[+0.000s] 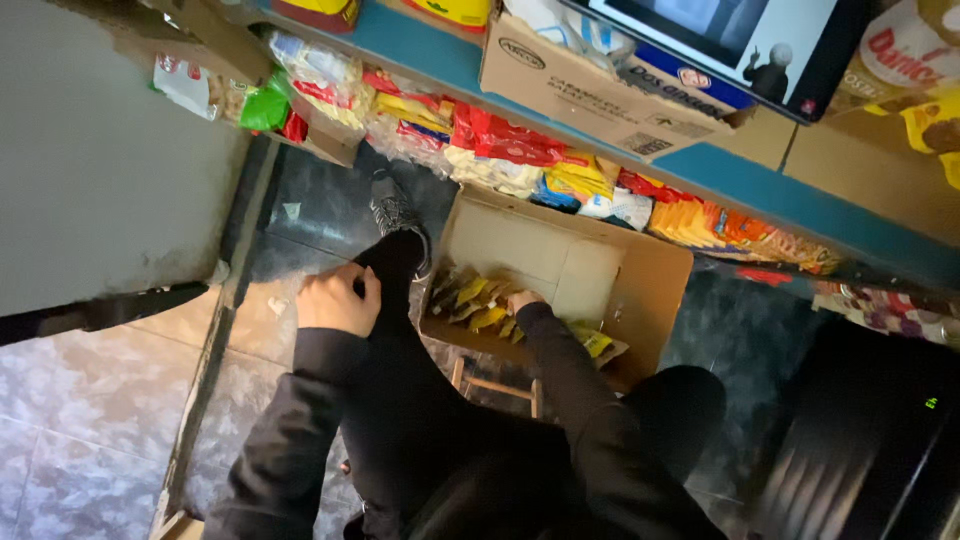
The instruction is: The person picks up individual packets of sauce from a shelf and places them into a cardboard box.
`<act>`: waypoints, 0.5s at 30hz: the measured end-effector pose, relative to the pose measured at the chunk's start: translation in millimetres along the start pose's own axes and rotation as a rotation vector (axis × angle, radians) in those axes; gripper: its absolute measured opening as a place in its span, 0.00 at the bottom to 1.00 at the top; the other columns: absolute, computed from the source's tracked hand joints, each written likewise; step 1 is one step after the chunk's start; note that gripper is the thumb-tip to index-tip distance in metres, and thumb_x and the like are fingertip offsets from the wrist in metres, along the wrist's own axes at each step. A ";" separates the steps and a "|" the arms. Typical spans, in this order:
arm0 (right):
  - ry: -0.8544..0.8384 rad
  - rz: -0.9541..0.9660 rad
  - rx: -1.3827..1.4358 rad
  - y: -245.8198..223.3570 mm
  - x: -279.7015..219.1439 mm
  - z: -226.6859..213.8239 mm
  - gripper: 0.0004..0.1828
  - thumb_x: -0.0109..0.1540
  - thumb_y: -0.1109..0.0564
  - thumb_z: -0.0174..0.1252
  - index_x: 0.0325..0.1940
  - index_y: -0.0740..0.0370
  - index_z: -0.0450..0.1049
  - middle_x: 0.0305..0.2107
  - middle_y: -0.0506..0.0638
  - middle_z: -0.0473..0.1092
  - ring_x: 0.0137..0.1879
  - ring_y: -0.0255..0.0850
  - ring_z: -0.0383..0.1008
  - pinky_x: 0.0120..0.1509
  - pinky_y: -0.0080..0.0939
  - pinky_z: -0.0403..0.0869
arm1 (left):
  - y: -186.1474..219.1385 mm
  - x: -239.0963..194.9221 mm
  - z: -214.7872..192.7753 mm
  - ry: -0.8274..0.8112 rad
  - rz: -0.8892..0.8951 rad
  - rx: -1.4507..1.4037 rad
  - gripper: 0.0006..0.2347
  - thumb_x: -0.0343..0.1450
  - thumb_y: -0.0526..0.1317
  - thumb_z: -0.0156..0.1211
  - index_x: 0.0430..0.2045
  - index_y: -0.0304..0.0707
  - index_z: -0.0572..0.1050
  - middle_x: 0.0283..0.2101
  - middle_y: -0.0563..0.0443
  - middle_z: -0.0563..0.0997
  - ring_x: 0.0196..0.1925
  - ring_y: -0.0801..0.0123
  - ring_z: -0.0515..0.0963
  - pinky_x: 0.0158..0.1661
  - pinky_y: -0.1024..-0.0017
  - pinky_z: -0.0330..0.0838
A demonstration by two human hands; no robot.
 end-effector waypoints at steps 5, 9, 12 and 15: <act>-0.063 -0.049 0.032 0.5 40.8 9.8 0.15 0.75 0.58 0.55 0.64 0.59 0.80 0.73 0.62 0.71 0.83 0.61 0.65 0.87 0.58 0.65 | -2.8 0.5 1.6 0.005 0.040 -0.037 0.11 0.74 0.50 0.63 0.27 0.51 0.87 0.26 0.47 0.87 0.32 0.47 0.89 0.40 0.55 0.84; -0.023 -0.018 -0.094 14.6 65.7 36.5 0.13 0.74 0.47 0.61 0.62 0.47 0.82 0.71 0.50 0.75 0.80 0.53 0.72 0.82 0.60 0.72 | -1.6 1.0 -1.7 0.018 0.037 -0.050 0.11 0.74 0.50 0.64 0.26 0.50 0.87 0.25 0.46 0.86 0.31 0.45 0.88 0.36 0.53 0.84; -0.018 -0.008 -0.182 8.6 65.5 32.9 0.19 0.74 0.43 0.63 0.69 0.42 0.82 0.74 0.43 0.73 0.82 0.48 0.71 0.83 0.59 0.71 | 1.3 2.3 -7.7 0.010 0.047 -0.069 0.10 0.74 0.49 0.64 0.27 0.49 0.87 0.26 0.46 0.87 0.32 0.44 0.88 0.36 0.53 0.85; -0.063 0.015 -0.177 1.1 54.3 24.1 0.22 0.77 0.50 0.58 0.77 0.46 0.77 0.78 0.48 0.68 0.85 0.50 0.64 0.87 0.63 0.64 | 2.1 0.3 -4.4 0.035 0.034 -0.050 0.10 0.74 0.49 0.64 0.26 0.50 0.86 0.25 0.48 0.87 0.33 0.47 0.89 0.37 0.55 0.85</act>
Point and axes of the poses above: each hand's wrist, its own x-axis towards the middle knuckle, its own z-axis out of the palm, y = z × x, the point moved 3 cm from there along x, towards the middle knuckle
